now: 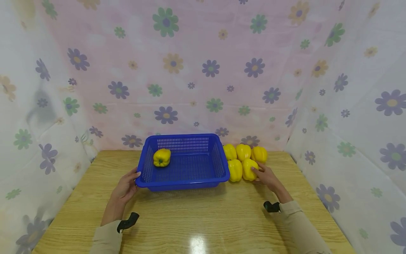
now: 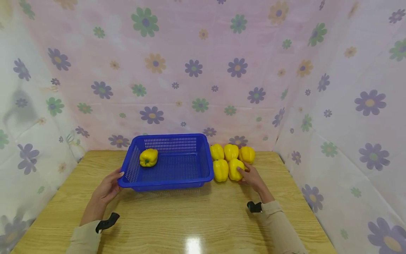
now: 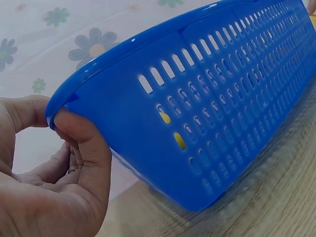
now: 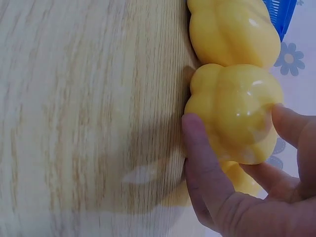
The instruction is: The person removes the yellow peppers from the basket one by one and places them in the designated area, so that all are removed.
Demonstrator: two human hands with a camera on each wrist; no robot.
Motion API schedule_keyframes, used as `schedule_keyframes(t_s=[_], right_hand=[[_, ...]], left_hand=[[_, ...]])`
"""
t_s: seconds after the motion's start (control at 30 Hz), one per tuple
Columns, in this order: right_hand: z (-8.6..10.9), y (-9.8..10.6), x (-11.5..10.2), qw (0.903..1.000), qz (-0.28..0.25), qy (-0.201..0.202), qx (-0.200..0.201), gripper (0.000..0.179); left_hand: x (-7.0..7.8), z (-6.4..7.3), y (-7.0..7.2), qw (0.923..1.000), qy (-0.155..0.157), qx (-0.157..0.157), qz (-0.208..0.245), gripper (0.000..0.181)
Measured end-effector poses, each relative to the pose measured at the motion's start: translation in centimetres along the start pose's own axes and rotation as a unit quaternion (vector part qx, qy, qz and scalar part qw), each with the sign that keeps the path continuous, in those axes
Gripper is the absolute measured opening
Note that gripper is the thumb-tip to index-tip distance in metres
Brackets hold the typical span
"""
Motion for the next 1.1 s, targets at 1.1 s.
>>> schedule_keyframes(t_s=[1.1], right_hand=[[3.6, -5.7, -11.2, 0.9452, 0.243, 0.208, 0.066, 0.065]], left_hand=[[0.1, 0.2, -0.1, 0.9997, 0.001, -0.015, 0.019, 0.029]])
Point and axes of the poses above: each hand's wrist, its own z-axis away from the middle knuckle, its own y-axis out of the back of the hand, x = y × z, the point moved 2 cm from there along -z, towards the middle knuckle, and after that the axes turned 4 degrees about x, right-handed, at the moved point
